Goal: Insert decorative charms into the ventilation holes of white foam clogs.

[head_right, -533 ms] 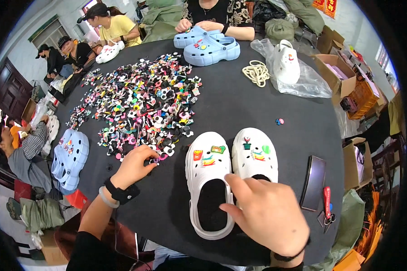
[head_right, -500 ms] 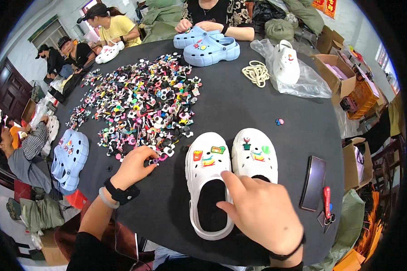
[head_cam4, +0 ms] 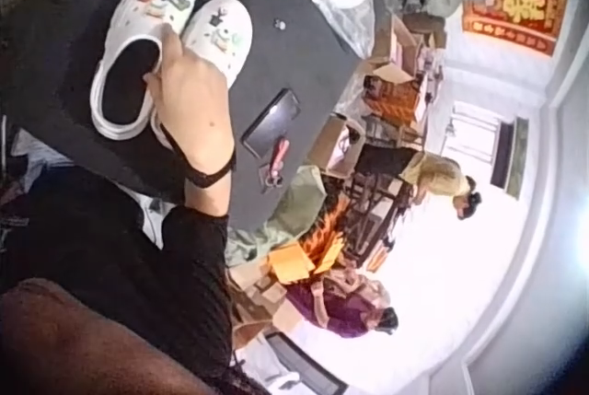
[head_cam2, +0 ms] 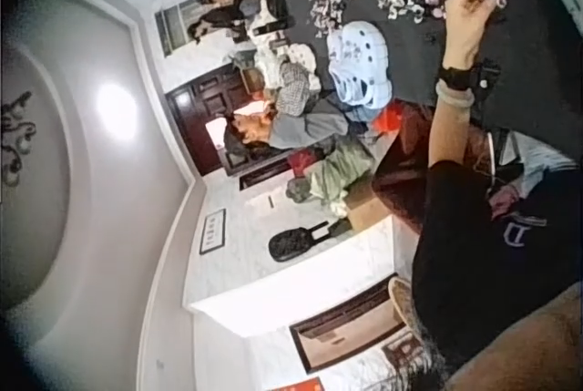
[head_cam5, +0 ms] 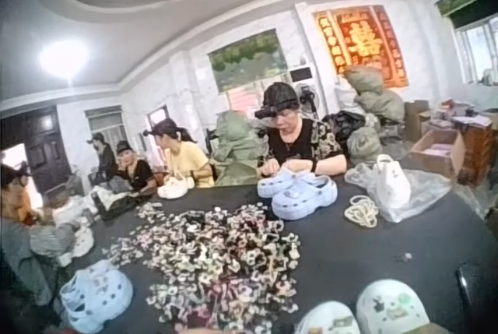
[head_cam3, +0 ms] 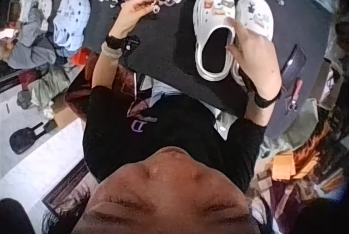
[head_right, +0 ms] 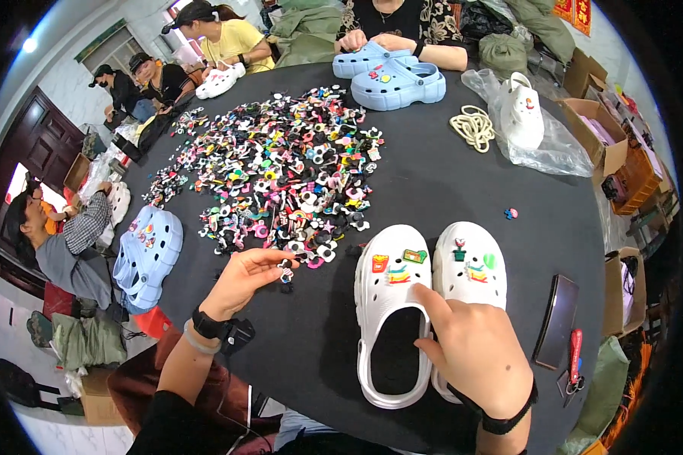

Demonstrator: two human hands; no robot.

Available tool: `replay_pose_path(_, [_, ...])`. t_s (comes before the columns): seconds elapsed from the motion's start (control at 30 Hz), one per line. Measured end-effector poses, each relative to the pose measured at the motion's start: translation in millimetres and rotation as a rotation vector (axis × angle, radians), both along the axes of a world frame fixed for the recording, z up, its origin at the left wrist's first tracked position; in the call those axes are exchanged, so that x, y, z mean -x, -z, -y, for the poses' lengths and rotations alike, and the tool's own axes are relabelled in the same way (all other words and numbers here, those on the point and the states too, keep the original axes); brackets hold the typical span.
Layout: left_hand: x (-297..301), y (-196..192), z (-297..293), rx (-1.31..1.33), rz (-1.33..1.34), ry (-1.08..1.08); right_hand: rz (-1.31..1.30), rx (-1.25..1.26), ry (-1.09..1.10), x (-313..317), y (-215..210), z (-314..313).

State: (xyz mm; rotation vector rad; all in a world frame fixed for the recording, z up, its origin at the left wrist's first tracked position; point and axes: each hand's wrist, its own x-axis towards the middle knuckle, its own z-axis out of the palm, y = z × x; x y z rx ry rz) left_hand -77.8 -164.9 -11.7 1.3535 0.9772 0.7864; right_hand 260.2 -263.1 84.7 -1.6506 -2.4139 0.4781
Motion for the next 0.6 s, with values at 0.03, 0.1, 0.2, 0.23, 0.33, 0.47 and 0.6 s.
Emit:
replay_pose_path(0.03, [1.6, 2.0, -0.7, 0.0, -0.004, -0.003, 0.005, -0.01, 0.001, 0.9, 0.2, 0.2])
replay_pose_path(0.1, [3.3, 4.8, -1.9, -0.053, -0.077, -0.022, 0.025, -0.018, -0.005, 2.2, -1.1, 0.6])
replay_pose_path(0.2, [7.7, 10.7, -1.3, -0.159, -0.197, 0.005, 0.04, -0.067, 0.007, 5.2, 3.7, 2.3])
replay_pose_path(0.23, [7.2, 11.5, -0.1, -0.157, -0.201, 0.006, 0.039, -0.106, 0.024, 6.2, 5.9, 2.9])
replay_pose_path(0.33, [2.9, 10.3, 5.9, -0.144, -0.039, -0.04, 0.05, -0.127, 0.036, 6.9, 7.6, 2.5])
replay_pose_path(0.47, [-7.0, -11.3, 22.0, -0.093, 0.142, -0.046, 0.062, -0.121, 0.043, 7.3, 2.8, 4.8])
replay_pose_path(0.6, [-13.1, -33.5, 45.4, -0.101, 0.204, -0.009, 0.046, -0.179, 0.048, 17.7, -13.8, 20.8])
